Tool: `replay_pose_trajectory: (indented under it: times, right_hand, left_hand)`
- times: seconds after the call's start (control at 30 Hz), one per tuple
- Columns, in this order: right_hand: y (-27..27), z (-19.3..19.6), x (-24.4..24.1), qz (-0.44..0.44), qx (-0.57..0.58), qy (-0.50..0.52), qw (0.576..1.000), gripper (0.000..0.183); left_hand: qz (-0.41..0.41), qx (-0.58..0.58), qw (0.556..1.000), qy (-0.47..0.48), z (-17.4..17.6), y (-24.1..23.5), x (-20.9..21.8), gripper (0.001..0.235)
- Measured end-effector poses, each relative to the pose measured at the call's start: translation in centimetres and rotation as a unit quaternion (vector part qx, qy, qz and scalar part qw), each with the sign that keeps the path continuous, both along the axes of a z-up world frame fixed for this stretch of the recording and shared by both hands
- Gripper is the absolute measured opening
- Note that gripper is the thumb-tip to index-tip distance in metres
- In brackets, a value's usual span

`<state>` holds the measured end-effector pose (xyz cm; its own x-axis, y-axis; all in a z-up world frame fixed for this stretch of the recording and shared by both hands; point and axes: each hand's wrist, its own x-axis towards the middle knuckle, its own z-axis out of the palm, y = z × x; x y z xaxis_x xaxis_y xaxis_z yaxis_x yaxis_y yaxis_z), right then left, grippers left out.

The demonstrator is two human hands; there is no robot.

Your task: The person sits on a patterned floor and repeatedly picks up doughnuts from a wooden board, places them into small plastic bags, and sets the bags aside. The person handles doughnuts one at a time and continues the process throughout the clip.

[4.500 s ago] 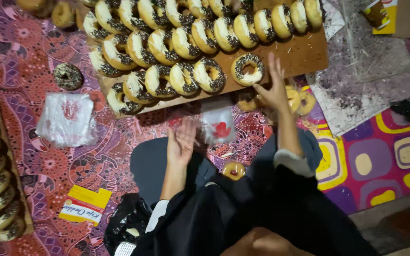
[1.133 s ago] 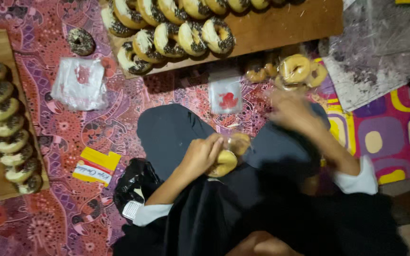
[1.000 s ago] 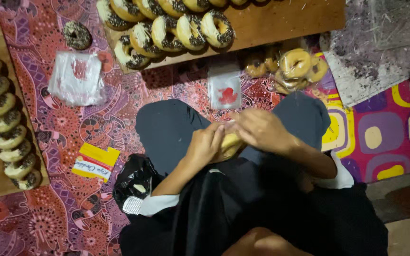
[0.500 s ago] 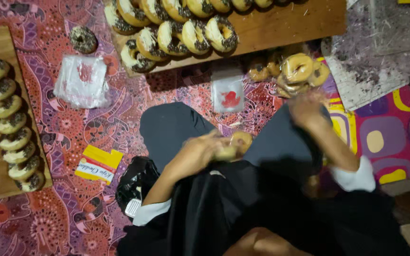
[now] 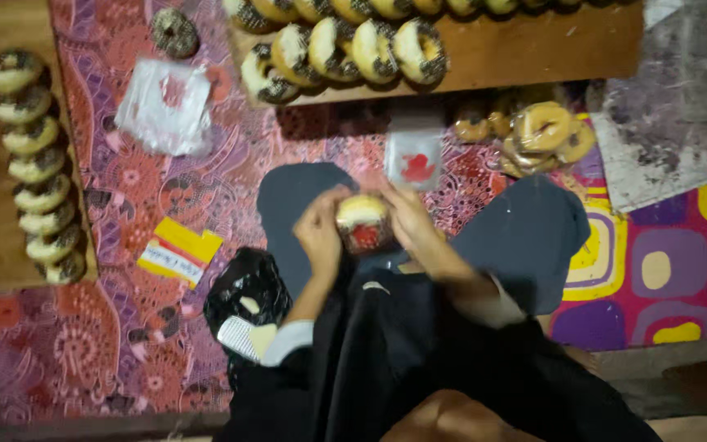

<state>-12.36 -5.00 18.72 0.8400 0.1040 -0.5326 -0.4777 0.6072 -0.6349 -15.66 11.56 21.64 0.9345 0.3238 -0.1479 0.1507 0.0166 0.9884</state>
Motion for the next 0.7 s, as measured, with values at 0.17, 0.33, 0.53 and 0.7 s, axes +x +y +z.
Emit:
replay_pose_trajectory:
  times: [0.17, 0.33, 0.53, 0.7]
  right_hand:
    - [3.5, -3.1, 2.1, 0.154, -0.513, -0.336, 0.775, 0.019]
    - [6.1, -8.6, -1.2, 0.218, -0.480, -0.187, 0.829, 0.024]
    - [-3.1, -11.3, 0.3, 0.120, -0.119, -0.129, 0.977, 0.073]
    - [-20.5, -10.9, 1.4, 0.199, -0.479, 0.017, 0.855, 0.063]
  left_hand:
    - [0.123, 0.208, 0.964, -0.110, -3.9, 6.8, -2.0, 0.012]
    - [0.119, 0.071, 0.987, 0.076, -8.5, 8.3, -6.6, 0.017]
    - [-0.150, 0.002, 0.978, 0.142, -8.3, 4.0, -2.0, 0.037]
    - [-0.367, 0.279, 0.887, 0.021, -11.0, -6.3, 6.5, 0.057]
